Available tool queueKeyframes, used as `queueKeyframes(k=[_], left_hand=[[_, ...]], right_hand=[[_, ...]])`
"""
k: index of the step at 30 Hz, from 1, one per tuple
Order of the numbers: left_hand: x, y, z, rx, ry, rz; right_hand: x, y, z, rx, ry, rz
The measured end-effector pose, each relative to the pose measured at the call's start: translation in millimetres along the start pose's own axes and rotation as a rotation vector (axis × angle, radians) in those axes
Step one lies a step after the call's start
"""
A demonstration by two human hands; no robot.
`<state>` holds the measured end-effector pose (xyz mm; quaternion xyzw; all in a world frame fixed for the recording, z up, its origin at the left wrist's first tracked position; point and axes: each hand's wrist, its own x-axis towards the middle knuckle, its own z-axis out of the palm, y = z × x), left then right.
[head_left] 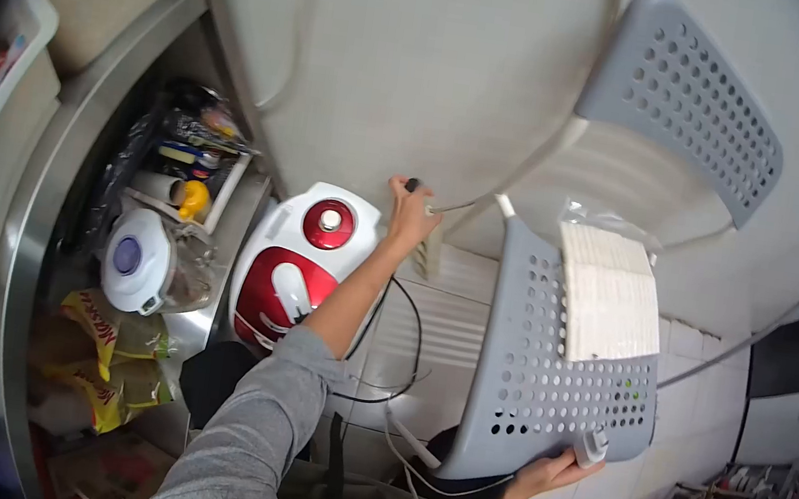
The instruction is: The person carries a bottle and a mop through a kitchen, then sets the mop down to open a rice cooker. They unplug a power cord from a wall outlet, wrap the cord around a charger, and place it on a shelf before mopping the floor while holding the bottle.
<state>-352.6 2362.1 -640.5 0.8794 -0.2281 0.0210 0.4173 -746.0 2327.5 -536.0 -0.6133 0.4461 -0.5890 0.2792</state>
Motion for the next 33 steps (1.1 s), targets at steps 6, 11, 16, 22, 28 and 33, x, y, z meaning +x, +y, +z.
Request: queueKeyframes(k=[6,11,16,22,28,33], left_hand=[[24.0,11.9,-171.9,-0.242,0.679,0.037],[69.2,19.3,-244.2,0.262,0.868,0.064],[97.3,-20.1,-234.3,0.518,0.726,0.243],[71.4,-62.9,-188.2,0.561,0.604,0.192],[35.3,-175.4,-123.0,0.554,0.340,-0.163],[46.3,-172.5,-128.6,0.679,0.131,-0.309]], right_hand=[[-2.5,-11.0,5.7,-0.031,0.003,-0.029],[-3.2,-5.2,2.4,-0.020,-0.033,-0.034],[-2.9,-10.3,3.0,-0.047,-0.033,-0.038],[-2.2,-5.8,0.5,0.017,-0.051,-0.011],[-1.0,-8.9,1.4,0.028,-0.092,-0.016],[-1.4,-19.7,5.1,0.058,-0.071,0.031]])
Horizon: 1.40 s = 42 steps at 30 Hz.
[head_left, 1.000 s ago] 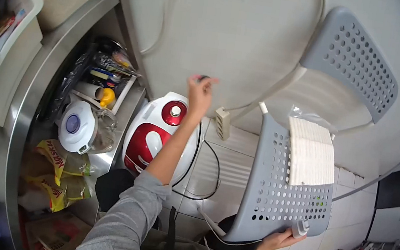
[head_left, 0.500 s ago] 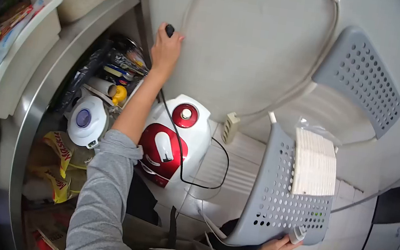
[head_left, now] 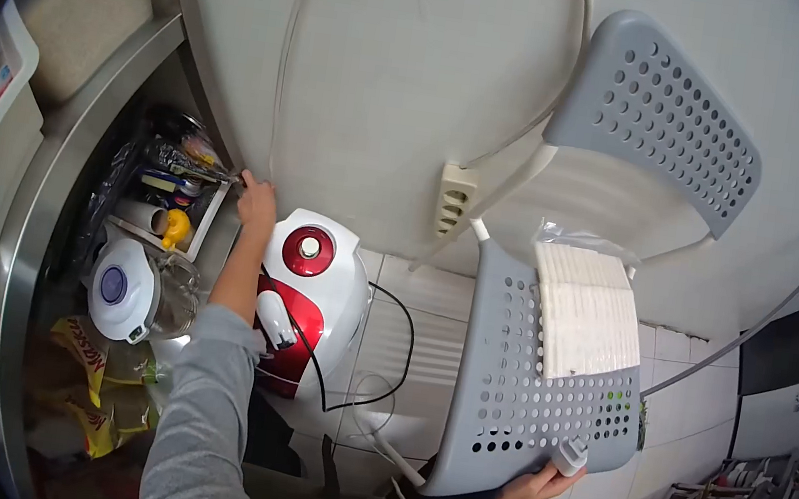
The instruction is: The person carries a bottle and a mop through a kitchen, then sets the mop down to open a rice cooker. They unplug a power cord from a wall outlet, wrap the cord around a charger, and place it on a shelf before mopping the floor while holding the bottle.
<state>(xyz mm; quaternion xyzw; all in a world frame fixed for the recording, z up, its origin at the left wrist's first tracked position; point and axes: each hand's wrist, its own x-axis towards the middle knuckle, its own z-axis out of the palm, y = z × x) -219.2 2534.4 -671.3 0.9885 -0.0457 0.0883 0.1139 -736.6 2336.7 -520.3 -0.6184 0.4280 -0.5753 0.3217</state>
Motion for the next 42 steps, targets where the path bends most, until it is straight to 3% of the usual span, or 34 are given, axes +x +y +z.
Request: queueKeyframes(k=[7,9,12,17,19,23,25,29,31,32,34,36,38,42], left_hand=[[41.2,6.9,47.1,0.180,-0.172,-0.045],[38.6,2.0,47.7,0.124,-0.287,0.106],[31.1,-0.4,36.3,-0.039,-0.359,0.065],[18.2,-11.3,0.0,-0.164,-0.451,0.288],[5.9,-22.3,-14.3,-0.150,-0.298,0.155],[-7.2,-63.6,-43.1,-0.313,-0.103,0.144],[-33.3,-56.5,-92.9,-0.315,0.022,0.069],[-84.9,-12.8,-171.9,-0.516,0.220,0.033],[-100.7,15.7,-193.2,-0.893,0.322,0.186],[-111.5,42.1,-205.8,-1.231,0.161,0.205],[-121.9,86.3,-203.7,-1.259,-0.023,0.333],[-124.5,139.7,-168.8,-1.615,-0.133,0.454],[-118.3,182.1,-148.4,-1.336,0.077,0.664],[-108.3,230.2,-137.3,-1.260,0.119,0.762]], right_hand=[[-1.4,0.5,0.1,-0.024,-0.012,-0.014],[-1.0,1.3,-0.7,-0.032,0.012,-0.008],[-1.3,7.9,-4.3,-0.047,0.003,-0.036],[-3.9,8.4,-5.7,-0.028,0.006,0.002],[-2.7,12.1,-7.0,0.003,-0.023,-0.008],[-2.4,8.3,-3.4,-0.045,-0.021,-0.012],[-2.0,5.2,-0.5,-0.053,-0.008,-0.033],[-2.0,4.1,0.1,-0.055,-0.008,-0.038],[-1.8,1.2,2.3,-0.046,-0.013,-0.037],[-2.6,0.0,3.0,-0.030,-0.007,-0.037],[-3.2,2.4,1.4,-0.020,-0.020,-0.029],[-3.1,2.9,0.7,-0.012,-0.018,-0.029],[-2.8,1.6,2.9,0.020,0.000,-0.030],[-2.8,7.0,-1.7,0.008,0.004,-0.017]])
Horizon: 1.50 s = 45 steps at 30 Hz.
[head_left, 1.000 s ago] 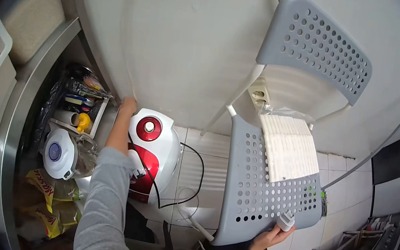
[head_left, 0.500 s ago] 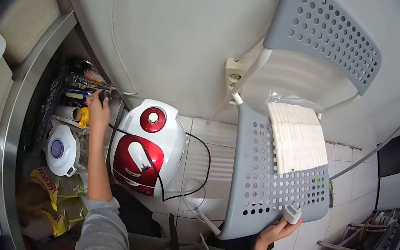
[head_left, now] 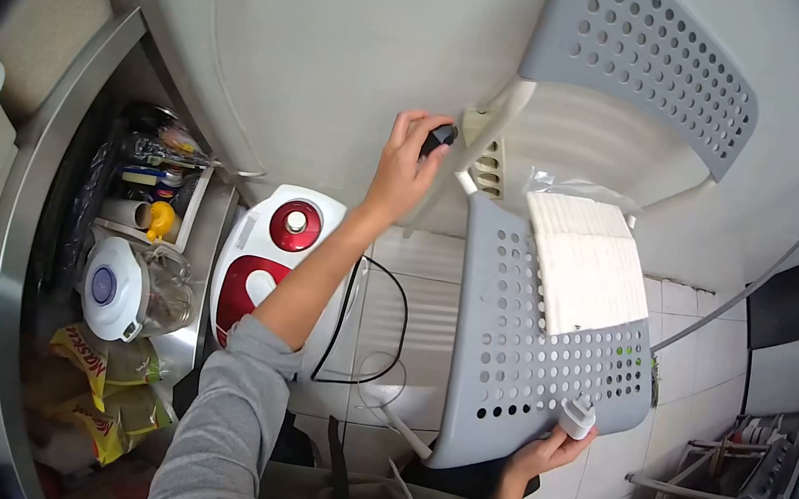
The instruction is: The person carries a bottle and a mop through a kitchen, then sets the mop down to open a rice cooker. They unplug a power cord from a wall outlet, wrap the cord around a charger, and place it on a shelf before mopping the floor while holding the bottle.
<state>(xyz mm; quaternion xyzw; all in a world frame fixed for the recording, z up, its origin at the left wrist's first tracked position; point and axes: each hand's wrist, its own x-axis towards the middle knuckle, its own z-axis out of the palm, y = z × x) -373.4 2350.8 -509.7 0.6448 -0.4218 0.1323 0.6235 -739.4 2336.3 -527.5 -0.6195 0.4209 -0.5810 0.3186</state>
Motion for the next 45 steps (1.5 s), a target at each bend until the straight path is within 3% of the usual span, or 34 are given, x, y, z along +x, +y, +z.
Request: queueKeyframes(k=[2,5,9,11,15,17,24,26,29,30,32,34,37,41,45], left_hand=[[5.7,-25.9,7.0,-0.024,-0.098,0.011],[14.4,-41.2,8.5,0.329,-0.170,0.332],[18.2,-25.8,14.0,0.409,-0.108,0.306],[22.6,-20.6,21.1,0.459,0.060,0.084],[17.8,-25.7,28.9,0.560,0.110,0.096],[11.7,-35.4,23.5,0.546,0.125,0.215],[17.6,-39.9,-33.4,0.608,0.085,0.292],[19.5,-41.1,-37.9,0.595,0.111,0.317],[19.0,-62.8,-38.7,0.647,0.014,0.704],[21.3,-64.6,-40.2,0.647,0.019,0.712],[25.4,-69.6,-42.0,0.636,-0.157,0.902],[34.7,-70.5,-43.2,0.624,-0.169,0.988],[38.9,-67.6,-42.2,0.748,-0.376,1.170],[43.1,-68.5,-46.1,0.667,-0.591,1.051],[29.0,-59.4,-44.4,0.613,-0.462,0.976]], right_hand=[[-1.0,8.0,-6.7,-0.076,0.018,-0.008],[-2.2,9.8,-9.9,-0.060,0.003,0.056],[-2.0,11.2,-7.7,-0.013,0.018,0.047],[-2.1,9.0,-7.8,-0.020,0.007,0.045],[-2.1,8.5,-8.5,-0.047,-0.012,0.019],[-1.5,9.0,-9.7,-0.045,-0.017,0.026],[-3.1,13.4,-9.9,-0.006,-0.022,0.039],[0.4,4.4,-5.6,-0.098,-0.062,-0.040],[0.3,5.5,-6.0,-0.093,-0.090,-0.026],[0.3,7.7,-5.8,-0.094,-0.094,-0.062],[-0.2,7.7,-7.5,-0.063,-0.092,0.006],[-1.5,10.0,-9.7,-0.085,-0.092,0.025],[-1.3,8.3,-9.8,-0.099,-0.095,0.021],[-0.4,3.4,-6.6,-0.081,-0.095,0.016],[-0.8,7.0,-9.0,-0.088,-0.078,-0.013]])
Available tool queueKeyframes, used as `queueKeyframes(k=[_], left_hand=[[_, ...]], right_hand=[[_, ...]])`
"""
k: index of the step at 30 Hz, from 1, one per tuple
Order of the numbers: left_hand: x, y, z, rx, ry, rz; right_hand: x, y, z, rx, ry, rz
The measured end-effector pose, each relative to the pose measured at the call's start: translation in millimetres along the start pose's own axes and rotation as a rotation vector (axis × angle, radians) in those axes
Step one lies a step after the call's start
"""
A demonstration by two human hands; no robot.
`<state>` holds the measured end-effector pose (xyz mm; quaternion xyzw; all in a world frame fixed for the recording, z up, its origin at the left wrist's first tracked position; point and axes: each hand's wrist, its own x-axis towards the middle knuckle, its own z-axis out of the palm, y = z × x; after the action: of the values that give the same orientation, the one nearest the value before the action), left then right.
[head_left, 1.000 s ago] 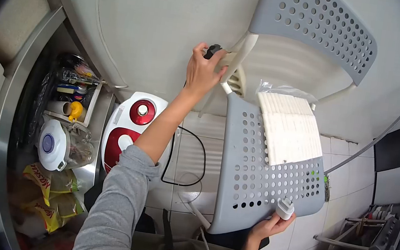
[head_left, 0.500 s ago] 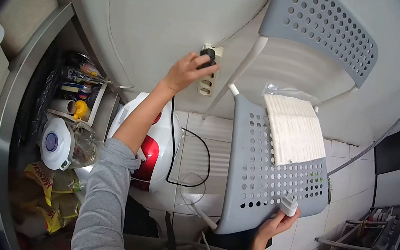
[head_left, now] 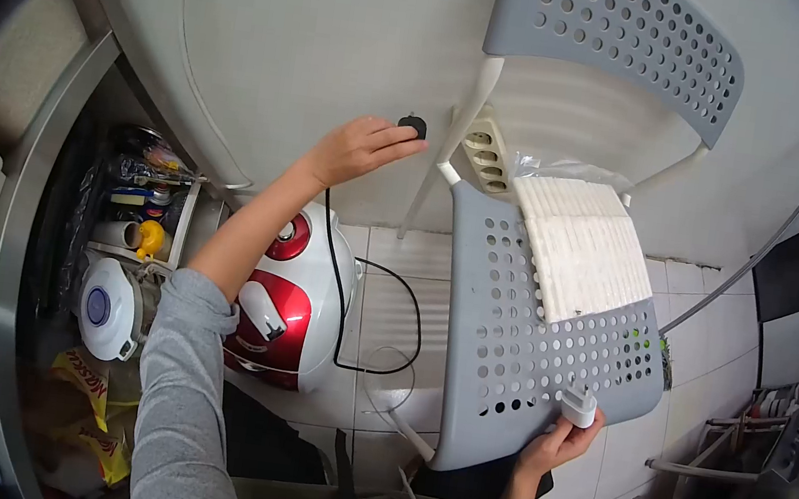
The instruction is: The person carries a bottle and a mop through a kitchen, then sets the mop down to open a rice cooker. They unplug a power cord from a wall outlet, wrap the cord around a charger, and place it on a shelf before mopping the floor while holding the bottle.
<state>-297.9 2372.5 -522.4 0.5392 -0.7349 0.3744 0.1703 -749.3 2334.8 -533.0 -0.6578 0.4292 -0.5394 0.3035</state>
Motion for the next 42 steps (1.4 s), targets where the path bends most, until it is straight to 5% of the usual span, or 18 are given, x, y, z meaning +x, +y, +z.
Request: queueKeyframes(k=[2,9,19,26,36,42], left_hand=[[6.6,9.6,1.5,-0.133,0.249,-0.191],[0.7,18.5,-7.9,-0.256,0.319,-0.350],[10.1,18.5,16.7,-0.276,0.279,-0.256],[9.4,1.0,12.3,-0.102,0.066,-0.011],[18.0,-7.1,4.8,-0.147,-0.176,0.059],[27.0,-11.7,2.5,-0.130,-0.099,0.053]], right_hand=[[-1.2,4.4,-1.3,0.013,-0.011,0.043],[-0.6,4.5,-1.9,0.018,-0.012,0.021],[-1.7,4.1,-2.3,0.015,-0.020,0.028],[-1.9,2.8,-2.8,-0.019,-0.012,0.029],[-3.3,8.2,-3.1,-0.030,0.016,0.032],[-3.2,2.1,-0.7,0.020,0.005,0.066]])
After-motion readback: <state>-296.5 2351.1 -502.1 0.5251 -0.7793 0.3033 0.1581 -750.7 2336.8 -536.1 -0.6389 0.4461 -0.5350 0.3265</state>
